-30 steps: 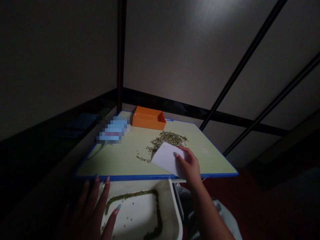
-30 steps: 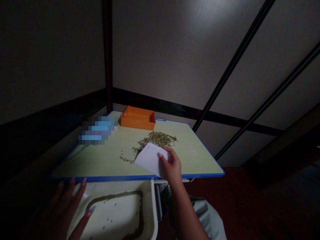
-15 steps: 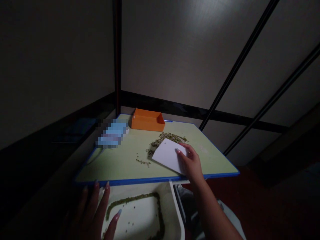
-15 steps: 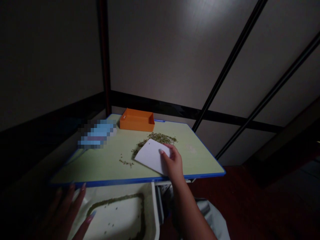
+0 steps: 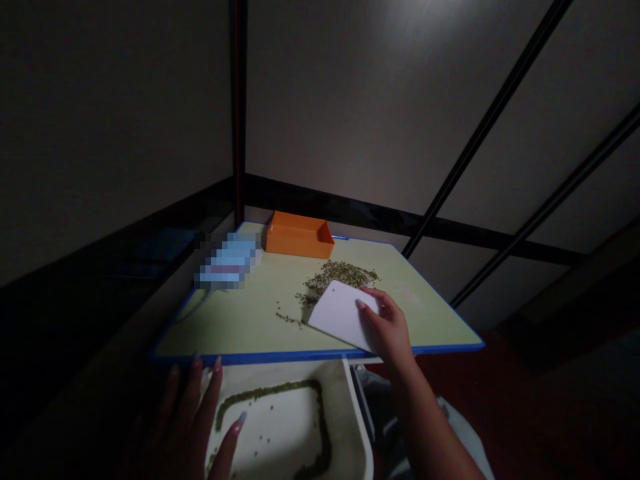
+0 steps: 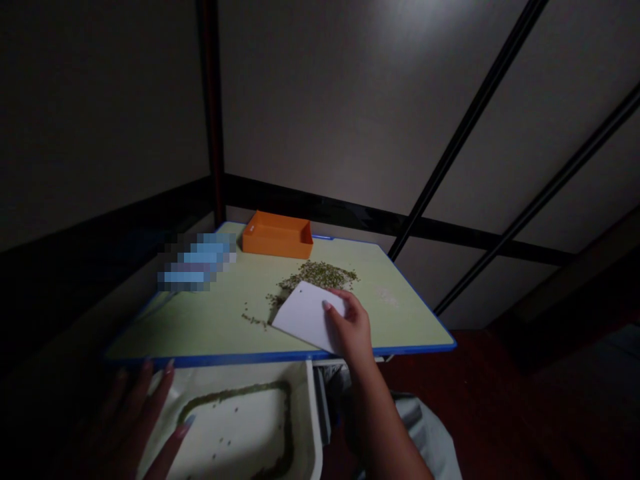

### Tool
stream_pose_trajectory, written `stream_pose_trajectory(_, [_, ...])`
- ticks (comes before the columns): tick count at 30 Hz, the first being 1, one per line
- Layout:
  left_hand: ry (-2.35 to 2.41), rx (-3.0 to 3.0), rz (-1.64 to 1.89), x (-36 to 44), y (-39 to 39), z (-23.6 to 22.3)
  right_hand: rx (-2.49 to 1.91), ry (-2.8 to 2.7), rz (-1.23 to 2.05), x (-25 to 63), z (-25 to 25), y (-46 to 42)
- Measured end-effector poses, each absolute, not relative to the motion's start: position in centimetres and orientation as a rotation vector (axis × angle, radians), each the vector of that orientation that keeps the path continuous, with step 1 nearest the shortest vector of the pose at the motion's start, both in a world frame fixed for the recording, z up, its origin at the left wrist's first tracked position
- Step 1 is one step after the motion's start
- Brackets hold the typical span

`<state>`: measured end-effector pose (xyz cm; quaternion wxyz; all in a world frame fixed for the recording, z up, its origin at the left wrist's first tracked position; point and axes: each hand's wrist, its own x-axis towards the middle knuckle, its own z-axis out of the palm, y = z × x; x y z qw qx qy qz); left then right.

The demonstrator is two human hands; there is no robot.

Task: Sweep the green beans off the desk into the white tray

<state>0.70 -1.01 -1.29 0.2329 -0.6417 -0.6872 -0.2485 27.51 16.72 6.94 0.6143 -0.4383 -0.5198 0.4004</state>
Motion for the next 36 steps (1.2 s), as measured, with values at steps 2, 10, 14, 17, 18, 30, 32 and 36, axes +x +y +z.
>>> stream_pose_trajectory(2, [-1.878, -1.764, -0.672, 0.5, -1.0, -1.5, -1.018, -1.215, 0.921, 27.5, 6.8, 16.7])
stream_pose_trajectory(10, [-1.85, -1.784, -0.676, 0.1, -0.7, -1.6, -1.046, -1.306, 0.84, 26.9, 6.8, 16.9])
stream_pose_trajectory(14, [-1.825, -1.761, -0.715, 0.5, -0.7, -1.2, -1.028, -1.336, 0.836, 26.8, 6.8, 16.9])
stream_pose_trajectory(17, [-1.82, -1.751, -0.752, 0.8, -0.7, -0.9, -1.008, -1.345, 0.854, 26.9, 6.8, 16.9])
stream_pose_trajectory(18, [-1.814, -1.755, -0.752, 0.8, -0.7, -0.9, -1.004, -1.337, 0.862, 26.9, 6.8, 17.0])
stream_pose_trajectory(30, [-1.775, -1.795, -0.71, 0.7, -0.8, -0.7, -1.037, -1.333, 0.826, 26.9, 6.6, 17.0])
stream_pose_trajectory(32, [-1.8, -1.783, -0.72, 0.7, -0.8, -0.8, -1.05, -1.335, 0.81, 26.9, 6.6, 16.9])
stream_pose_trajectory(36, [-1.891, -1.79, -0.742, 0.6, -0.9, -1.2, -1.06, -1.36, 0.747, 27.0, 6.5, 16.8])
